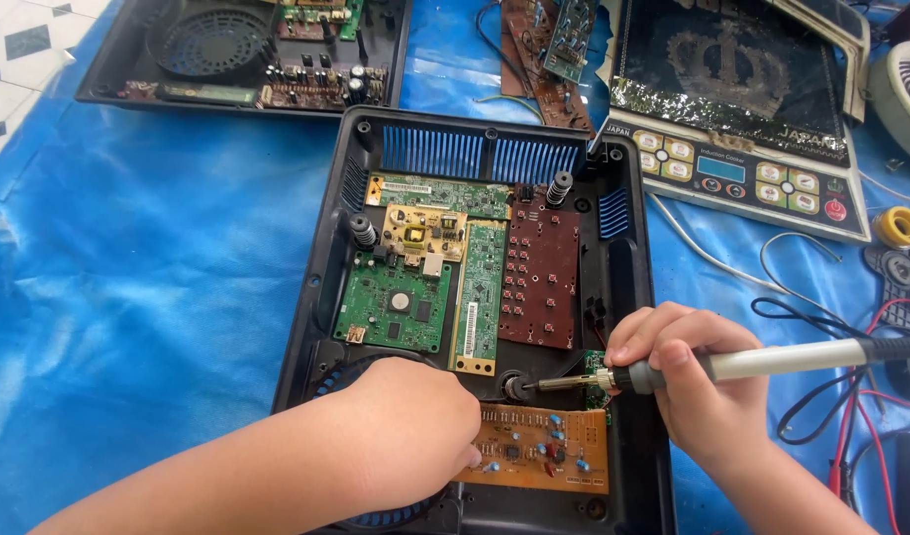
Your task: The person uses a soldering iron to work on a circuit board inside a disassembled appliance. They hold the board steady with one hand while applying the soldering iron to various points on the board with the other hand.
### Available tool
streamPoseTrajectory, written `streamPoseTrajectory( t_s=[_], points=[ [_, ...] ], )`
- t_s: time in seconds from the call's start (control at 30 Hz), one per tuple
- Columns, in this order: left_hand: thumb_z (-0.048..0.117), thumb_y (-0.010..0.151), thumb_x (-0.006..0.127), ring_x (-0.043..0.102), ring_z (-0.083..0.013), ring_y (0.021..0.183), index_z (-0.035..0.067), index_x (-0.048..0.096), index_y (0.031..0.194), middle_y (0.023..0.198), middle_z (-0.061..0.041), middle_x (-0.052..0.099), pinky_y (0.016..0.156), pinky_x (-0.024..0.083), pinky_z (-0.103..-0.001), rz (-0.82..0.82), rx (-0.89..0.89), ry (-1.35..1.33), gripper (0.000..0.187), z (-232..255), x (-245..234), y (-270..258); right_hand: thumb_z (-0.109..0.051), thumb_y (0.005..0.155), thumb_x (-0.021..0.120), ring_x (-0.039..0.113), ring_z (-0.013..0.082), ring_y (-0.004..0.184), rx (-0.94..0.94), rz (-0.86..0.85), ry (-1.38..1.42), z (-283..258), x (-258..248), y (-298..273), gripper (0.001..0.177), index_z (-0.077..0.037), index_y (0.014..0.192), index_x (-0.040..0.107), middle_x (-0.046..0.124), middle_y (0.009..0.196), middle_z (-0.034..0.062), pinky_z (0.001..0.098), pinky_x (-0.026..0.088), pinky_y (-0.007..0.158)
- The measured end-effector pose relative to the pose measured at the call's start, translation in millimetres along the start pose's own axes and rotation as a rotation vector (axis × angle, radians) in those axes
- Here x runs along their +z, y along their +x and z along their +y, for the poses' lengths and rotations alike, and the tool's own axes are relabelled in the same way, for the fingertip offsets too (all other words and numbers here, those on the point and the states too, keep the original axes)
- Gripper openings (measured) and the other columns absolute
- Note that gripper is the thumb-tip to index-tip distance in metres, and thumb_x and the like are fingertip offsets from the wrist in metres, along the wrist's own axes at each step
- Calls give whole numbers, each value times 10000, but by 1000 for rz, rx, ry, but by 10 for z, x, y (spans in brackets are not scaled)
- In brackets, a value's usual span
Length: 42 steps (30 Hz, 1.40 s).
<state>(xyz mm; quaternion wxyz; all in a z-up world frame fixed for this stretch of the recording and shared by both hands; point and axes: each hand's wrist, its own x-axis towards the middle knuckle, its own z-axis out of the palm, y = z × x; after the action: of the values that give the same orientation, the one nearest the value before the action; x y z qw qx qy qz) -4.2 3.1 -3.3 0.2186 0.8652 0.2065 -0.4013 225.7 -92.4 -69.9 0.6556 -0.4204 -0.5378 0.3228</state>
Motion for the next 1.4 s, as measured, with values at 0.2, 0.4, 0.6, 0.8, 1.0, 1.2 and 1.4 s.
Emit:
streamPoseTrajectory(
  t_s=[0.2, 0.4, 0.6, 0.8, 1.0, 1.2, 1.4],
  points=[
    [400, 1132, 445, 512, -246, 618, 79, 638, 813, 737, -50, 565, 524, 436, -371, -34, 25, -32, 492, -20, -24, 2, -416, 1042, 627, 596, 304, 616, 4, 100, 176, -36, 38, 35, 359, -151, 824, 522, 586, 711, 154, 324, 546, 375],
    [427, 1126, 445, 586, -265, 701, 43, 673, 874, 831, -65, 610, 583, 499, -387, -33, 32, -46, 513, 2, -115, -128, -408, 1050, 642, 638, 297, 757, 29, 108, 222, -86, 68, 23, 318, -141, 885, 592, 634, 806, 144, 324, 597, 480],
    [449, 1104, 451, 547, -251, 675, 64, 681, 863, 785, -41, 569, 558, 442, -362, 2, 52, -41, 509, -72, -34, -24, -137, 1054, 548, 658, 348, 824, 170, 175, 175, -28, 6, 126, 217, -121, 845, 602, 638, 842, 188, 373, 606, 547],
    [516, 1095, 431, 499, -237, 596, 91, 593, 740, 701, -27, 513, 518, 412, -342, 29, 65, -1, 576, -128, -21, -1, -237, 1005, 678, 695, 305, 836, 93, 171, 133, 17, 75, 195, 221, -80, 853, 649, 681, 855, 156, 359, 645, 551],
    [546, 1089, 460, 418, -200, 540, 119, 555, 692, 649, -1, 448, 478, 361, -312, 50, 48, -3, 590, -130, -9, -11, -270, 1008, 678, 699, 285, 819, 94, 193, 112, -4, 84, 149, 236, -92, 856, 657, 684, 849, 125, 335, 637, 561],
    [496, 1096, 488, 615, -236, 688, 35, 686, 878, 800, -54, 619, 612, 553, -366, 34, 23, -32, 547, -35, -146, -223, -263, 1008, 682, 685, 269, 828, 38, 125, 119, -4, 79, 177, 223, -105, 855, 648, 680, 852, 138, 331, 622, 554],
    [444, 1125, 469, 420, -176, 510, 78, 558, 710, 620, -10, 446, 470, 406, -300, 38, 6, -51, 560, -6, -43, -176, -236, 1027, 649, 698, 275, 823, 66, 160, 129, -40, 96, 156, 229, -99, 844, 640, 673, 849, 126, 325, 629, 560]
  ],
)
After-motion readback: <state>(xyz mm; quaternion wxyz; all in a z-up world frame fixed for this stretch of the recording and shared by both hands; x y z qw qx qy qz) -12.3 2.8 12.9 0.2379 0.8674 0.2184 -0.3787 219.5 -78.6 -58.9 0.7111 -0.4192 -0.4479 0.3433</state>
